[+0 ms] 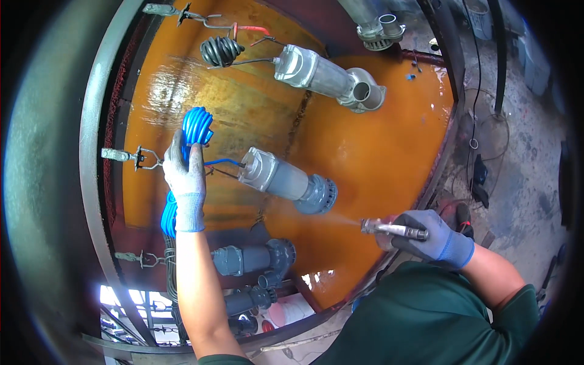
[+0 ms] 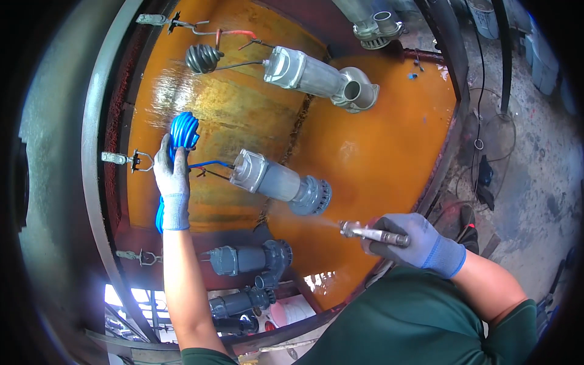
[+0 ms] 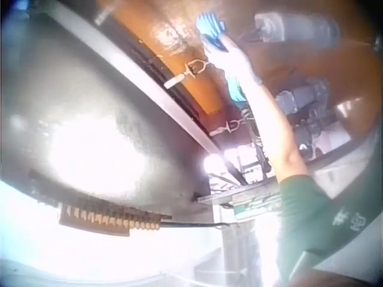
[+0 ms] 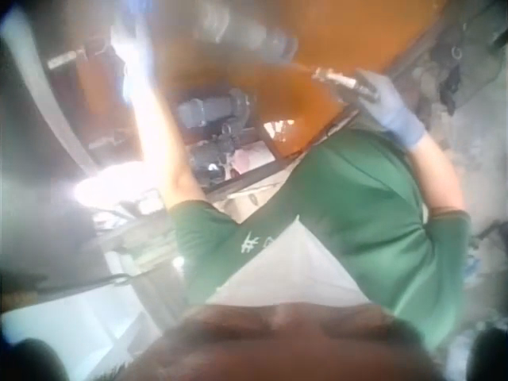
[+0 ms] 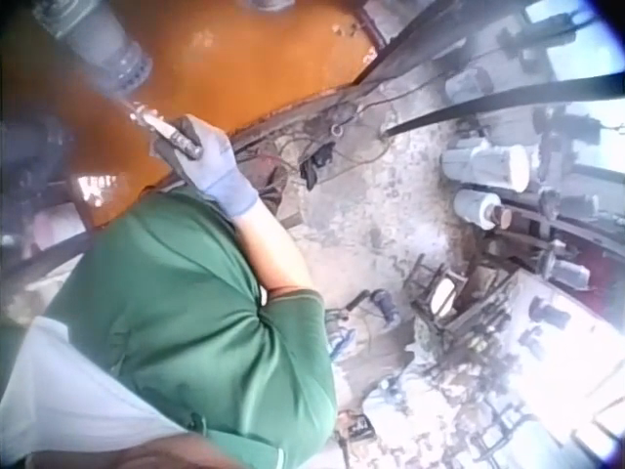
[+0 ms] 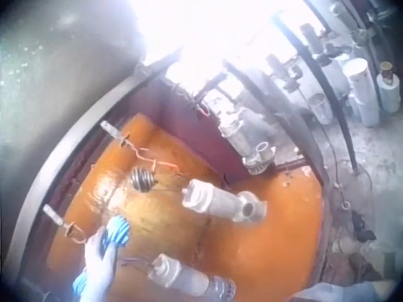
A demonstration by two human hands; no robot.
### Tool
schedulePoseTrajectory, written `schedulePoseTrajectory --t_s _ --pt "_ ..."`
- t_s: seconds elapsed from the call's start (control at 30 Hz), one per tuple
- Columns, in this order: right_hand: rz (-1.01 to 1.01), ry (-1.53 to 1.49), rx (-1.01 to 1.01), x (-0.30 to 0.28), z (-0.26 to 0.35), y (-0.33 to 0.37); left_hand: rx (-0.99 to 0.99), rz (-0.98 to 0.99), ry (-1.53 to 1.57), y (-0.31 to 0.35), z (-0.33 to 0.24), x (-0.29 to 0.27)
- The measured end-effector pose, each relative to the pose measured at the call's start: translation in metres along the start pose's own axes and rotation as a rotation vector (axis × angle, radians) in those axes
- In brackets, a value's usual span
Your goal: The person spray paints metal pump housings hanging in a booth using a handheld spray gun, rotating the items to cover multiple surfaces.
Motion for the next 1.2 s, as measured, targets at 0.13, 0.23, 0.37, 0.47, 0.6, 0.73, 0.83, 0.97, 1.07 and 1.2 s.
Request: schedulePoseTrajectory --t_s 0.13,0.23,0.37,0.47,0.6,0.73,0.83,0.97,1.07,1.2 --pt "-0.243 -0.104 0.138 -0.006 -0.025 0.013 -0.029 0.031 0.049 -0.003 -0.007 0.003" --pt "-0.003 -0.03 0.018 -0.007 -0.008 0.013 0.007 0.019 0.021 -0.003 0.0 0.001" --pt "-0.142 -0.076 0.151 -0.006 -0.01 0.017 0.026 0.015 0.066 -0.006 0.007 0.001" --pt "-0.235 -0.083 0.138 -0.007 -0.034 0.027 0.013 0.021 0.057 -0.007 0.005 0.001" --pt "-0.051 -0.022 0.119 -0.005 -0.029 0.031 -0.03 0.043 0.126 -0.007 0.009 0.003" --pt "-0.256 -0.091 0.301 -0.01 -0.06 0.04 -0.045 0.051 0.198 -0.005 0.003 0.002" --pt "-0.129 -0.09 0.182 -0.009 -0.051 0.038 -0.029 0.043 0.171 -0.006 0.011 0.005" --pt "-0.162 -0.058 0.286 -0.007 -0.077 0.041 -0.049 0.068 0.228 -0.006 0.014 0.003" --pt "-0.194 -0.146 0.323 -0.01 -0.08 0.036 -0.114 0.104 0.285 -0.003 0.005 0.005" --pt "0.039 -0.059 0.133 -0.009 -0.09 0.031 -0.111 0.104 0.306 0.0 0.012 0.001"
Point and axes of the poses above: each hand's wrist, its own y-axis away from the middle knuckle, its own x-axis out of the palm, z = x × y, the point moved 3 cm from there along -y, towards the middle knuckle, and after that the axes turned 13 degrees about -x, right-handed, at the moved point
